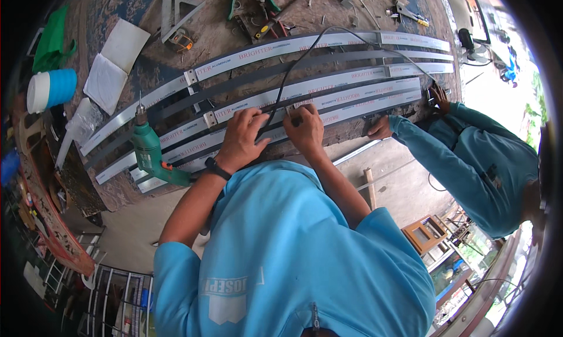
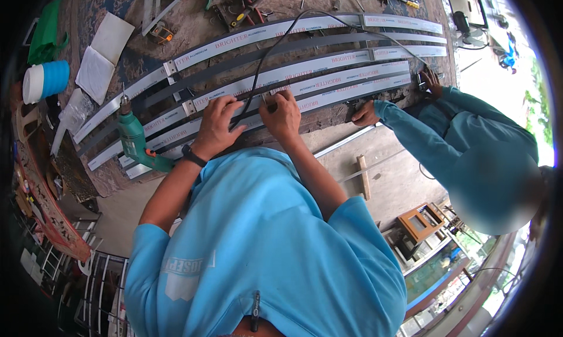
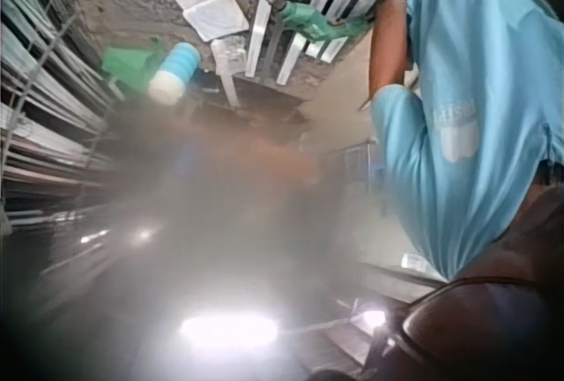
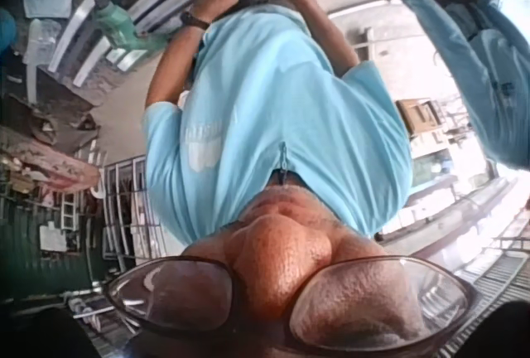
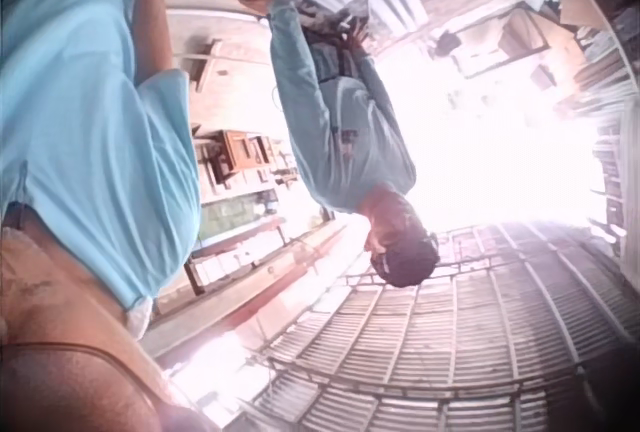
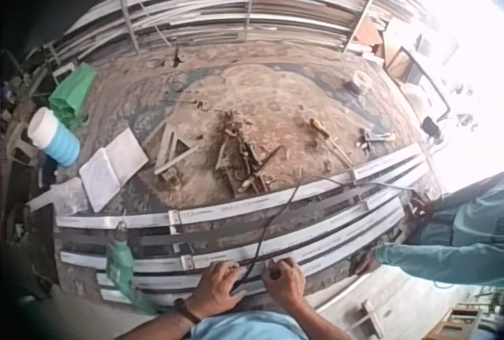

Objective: The recorder is assembling metal frame components using a drill and other tools on a workbench.

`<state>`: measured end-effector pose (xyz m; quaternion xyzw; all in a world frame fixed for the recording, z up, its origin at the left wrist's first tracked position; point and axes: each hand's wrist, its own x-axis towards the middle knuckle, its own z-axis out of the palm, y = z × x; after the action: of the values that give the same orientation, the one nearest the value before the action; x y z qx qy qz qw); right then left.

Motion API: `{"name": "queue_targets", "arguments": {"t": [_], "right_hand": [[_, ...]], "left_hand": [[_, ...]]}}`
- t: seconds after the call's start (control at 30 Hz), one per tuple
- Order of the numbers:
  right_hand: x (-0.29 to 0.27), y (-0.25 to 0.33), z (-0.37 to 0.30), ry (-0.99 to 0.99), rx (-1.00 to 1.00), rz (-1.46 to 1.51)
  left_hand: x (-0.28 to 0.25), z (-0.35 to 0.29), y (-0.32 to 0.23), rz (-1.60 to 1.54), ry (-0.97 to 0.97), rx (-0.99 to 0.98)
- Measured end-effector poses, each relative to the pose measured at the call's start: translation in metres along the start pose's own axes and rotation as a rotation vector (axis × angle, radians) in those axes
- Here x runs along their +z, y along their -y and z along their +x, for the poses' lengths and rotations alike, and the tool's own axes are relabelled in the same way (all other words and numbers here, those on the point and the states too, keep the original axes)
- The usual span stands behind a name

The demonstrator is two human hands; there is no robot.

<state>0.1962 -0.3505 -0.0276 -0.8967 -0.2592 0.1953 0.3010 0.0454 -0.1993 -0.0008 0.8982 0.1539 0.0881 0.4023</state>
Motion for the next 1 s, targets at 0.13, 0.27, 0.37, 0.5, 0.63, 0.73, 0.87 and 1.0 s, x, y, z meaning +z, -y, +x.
{"name": "queue_targets", "arguments": {"t": [0.13,0.27,0.37,0.5,0.63,0.73,0.87,1.0], "right_hand": [[-0.018,-0.002,-0.005,0.0,-0.128,0.044],[-0.057,-0.017,0.016,0.116,-0.44,-0.031],[-0.059,-0.028,0.041,0.36,-0.724,-0.098],[-0.052,-0.04,0.066,0.452,-0.914,-0.193],[-0.047,-0.046,0.074,0.463,-0.993,-0.174],[-0.045,-0.046,0.076,0.44,-1.023,-0.138],[-0.043,-0.044,0.08,0.461,-0.969,-0.064],[-0.04,-0.051,0.084,0.471,-0.977,-0.032]], "left_hand": [[0.025,0.022,0.004,0.041,-0.01,0.064],[0.035,0.029,0.007,0.076,-0.035,0.053],[0.039,0.031,0.006,0.082,-0.032,0.052],[0.04,0.03,0.006,0.075,-0.051,0.045],[0.048,0.027,0.004,0.07,-0.097,0.011],[0.054,0.024,0.001,0.053,-0.152,-0.023],[0.06,0.023,-0.011,0.051,-0.221,-0.067],[0.064,0.026,-0.019,0.059,-0.249,-0.099]]}}
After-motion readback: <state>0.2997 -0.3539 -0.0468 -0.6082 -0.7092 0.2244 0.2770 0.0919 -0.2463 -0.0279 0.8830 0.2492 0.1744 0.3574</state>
